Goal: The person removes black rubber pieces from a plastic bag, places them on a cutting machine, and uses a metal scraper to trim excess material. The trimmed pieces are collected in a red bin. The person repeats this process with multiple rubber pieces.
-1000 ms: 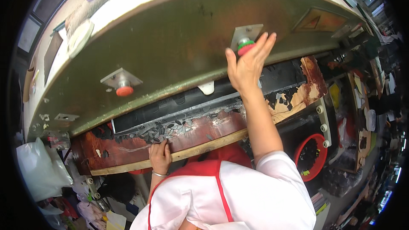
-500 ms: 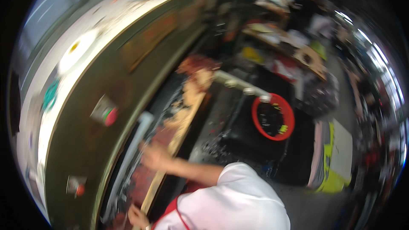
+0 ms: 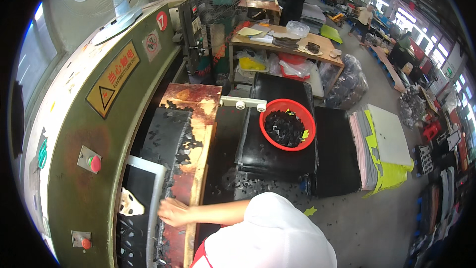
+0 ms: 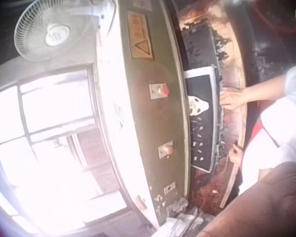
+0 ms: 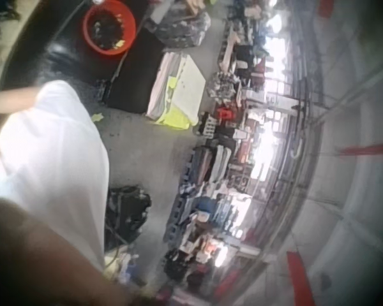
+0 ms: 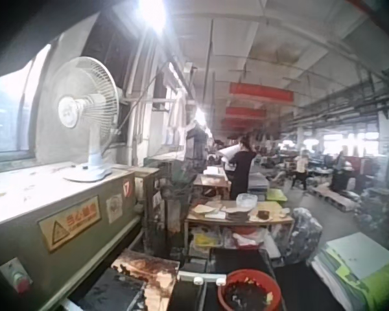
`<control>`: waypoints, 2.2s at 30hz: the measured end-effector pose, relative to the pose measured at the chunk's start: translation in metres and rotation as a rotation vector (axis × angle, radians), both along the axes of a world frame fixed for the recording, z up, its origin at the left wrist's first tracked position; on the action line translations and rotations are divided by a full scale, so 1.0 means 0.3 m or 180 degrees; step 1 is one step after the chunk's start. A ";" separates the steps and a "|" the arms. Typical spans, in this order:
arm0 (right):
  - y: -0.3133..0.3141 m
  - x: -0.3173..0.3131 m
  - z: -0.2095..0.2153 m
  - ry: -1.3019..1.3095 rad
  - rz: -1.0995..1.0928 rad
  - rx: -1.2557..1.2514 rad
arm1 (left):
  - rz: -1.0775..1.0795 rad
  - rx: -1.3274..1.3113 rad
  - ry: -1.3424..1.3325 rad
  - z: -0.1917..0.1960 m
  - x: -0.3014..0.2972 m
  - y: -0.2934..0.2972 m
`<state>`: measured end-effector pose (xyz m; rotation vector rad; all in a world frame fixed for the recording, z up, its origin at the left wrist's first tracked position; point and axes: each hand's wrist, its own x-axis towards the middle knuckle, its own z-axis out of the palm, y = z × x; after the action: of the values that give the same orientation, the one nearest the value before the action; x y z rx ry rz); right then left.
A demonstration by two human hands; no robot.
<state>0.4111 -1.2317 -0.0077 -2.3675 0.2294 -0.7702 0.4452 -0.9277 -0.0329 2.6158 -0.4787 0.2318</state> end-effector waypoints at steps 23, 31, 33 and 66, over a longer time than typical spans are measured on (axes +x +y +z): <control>0.085 -0.313 0.183 0.0111 0.0594 0.3556 | -0.2197 0.1294 0.0250 0.169 -0.284 -0.063; -0.036 -0.444 0.333 -0.0398 0.0230 0.3189 | -0.2099 0.0986 0.0154 0.155 -0.385 -0.019; -0.057 -0.455 0.343 -0.0324 0.0145 0.2709 | -0.2158 0.0846 0.0093 0.144 -0.385 -0.017; -0.220 0.236 0.129 -0.0207 -0.0397 0.0863 | -0.1818 0.0827 0.0269 0.229 0.091 -0.168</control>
<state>0.4818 -1.2979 0.0309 -2.0845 0.4296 -0.8177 0.4725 -0.9781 0.0357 2.5830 -1.2609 -0.1375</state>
